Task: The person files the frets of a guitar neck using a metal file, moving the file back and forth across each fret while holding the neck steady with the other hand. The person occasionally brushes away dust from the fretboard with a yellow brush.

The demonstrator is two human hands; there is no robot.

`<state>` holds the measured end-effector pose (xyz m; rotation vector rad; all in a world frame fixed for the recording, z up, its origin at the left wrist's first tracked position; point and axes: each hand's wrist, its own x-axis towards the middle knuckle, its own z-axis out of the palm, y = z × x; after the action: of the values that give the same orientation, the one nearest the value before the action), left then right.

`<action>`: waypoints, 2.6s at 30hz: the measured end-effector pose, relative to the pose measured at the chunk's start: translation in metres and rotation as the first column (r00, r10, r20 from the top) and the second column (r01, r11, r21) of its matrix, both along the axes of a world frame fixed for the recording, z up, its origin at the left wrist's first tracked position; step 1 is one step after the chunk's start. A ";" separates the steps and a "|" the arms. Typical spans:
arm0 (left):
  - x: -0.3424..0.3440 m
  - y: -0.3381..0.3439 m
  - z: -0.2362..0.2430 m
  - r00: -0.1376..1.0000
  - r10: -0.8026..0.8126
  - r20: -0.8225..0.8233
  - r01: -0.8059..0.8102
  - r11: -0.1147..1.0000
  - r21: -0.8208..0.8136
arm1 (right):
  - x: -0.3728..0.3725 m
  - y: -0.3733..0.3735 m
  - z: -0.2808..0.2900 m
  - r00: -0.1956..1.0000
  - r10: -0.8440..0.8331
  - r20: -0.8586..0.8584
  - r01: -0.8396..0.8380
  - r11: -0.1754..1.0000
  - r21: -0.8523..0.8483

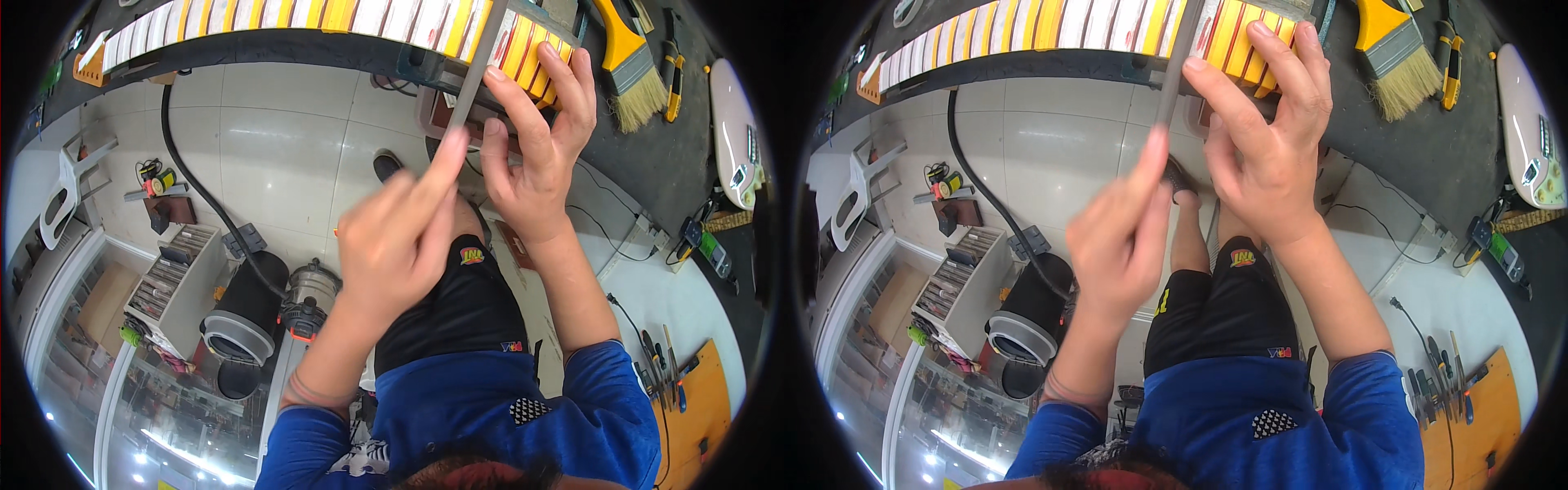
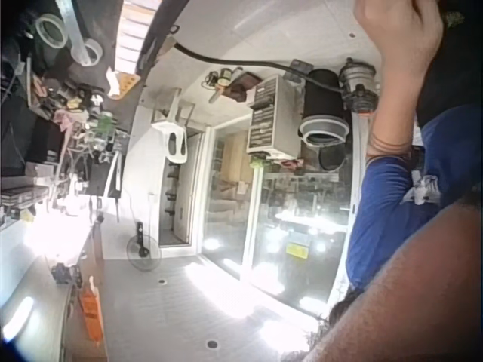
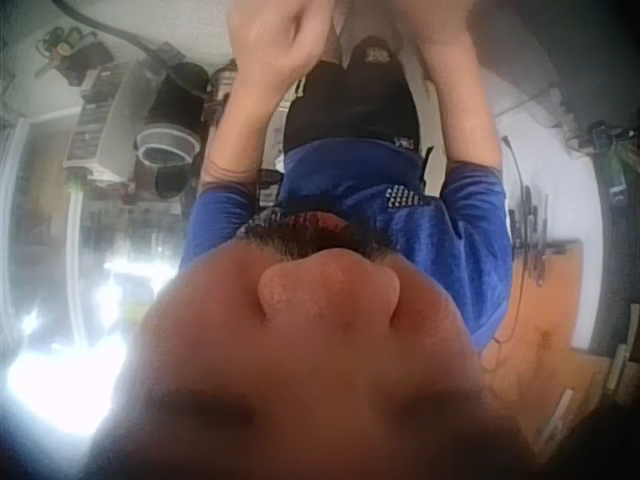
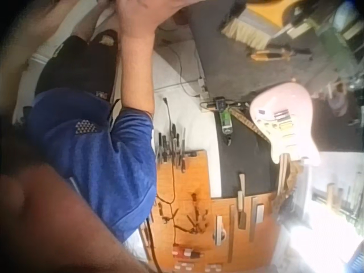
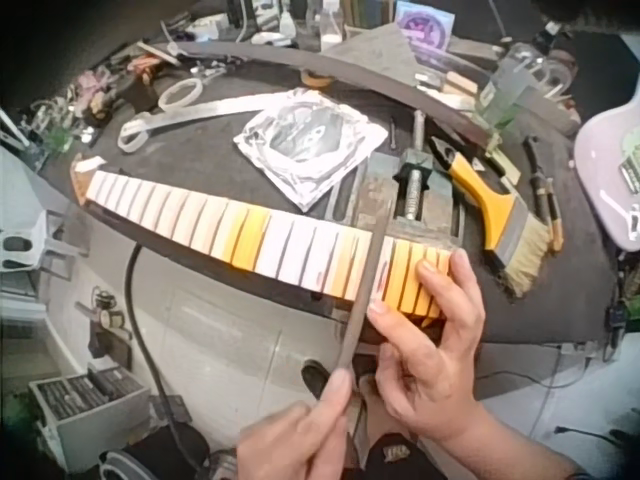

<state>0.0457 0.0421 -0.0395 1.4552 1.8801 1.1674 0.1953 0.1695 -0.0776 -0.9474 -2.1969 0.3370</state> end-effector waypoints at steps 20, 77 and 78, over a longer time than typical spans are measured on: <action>-0.002 -0.086 0.001 0.989 -0.090 -0.121 0.086 0.996 -0.037 | -0.002 0.001 -0.002 1.000 0.011 0.005 -0.011 1.000 0.006; -0.008 0.008 0.019 0.998 -0.048 0.042 0.052 0.994 -0.092 | -0.004 0.001 -0.003 1.000 -0.003 -0.004 0.003 1.000 -0.001; -0.007 0.027 0.012 0.998 -0.046 0.042 0.050 0.995 -0.090 | -0.005 0.001 -0.003 1.000 -0.004 -0.011 0.004 1.000 -0.001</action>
<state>0.0386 0.0693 -0.0277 1.4098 1.8372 1.0660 0.1901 0.1708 -0.0804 -0.9483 -2.1851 0.3404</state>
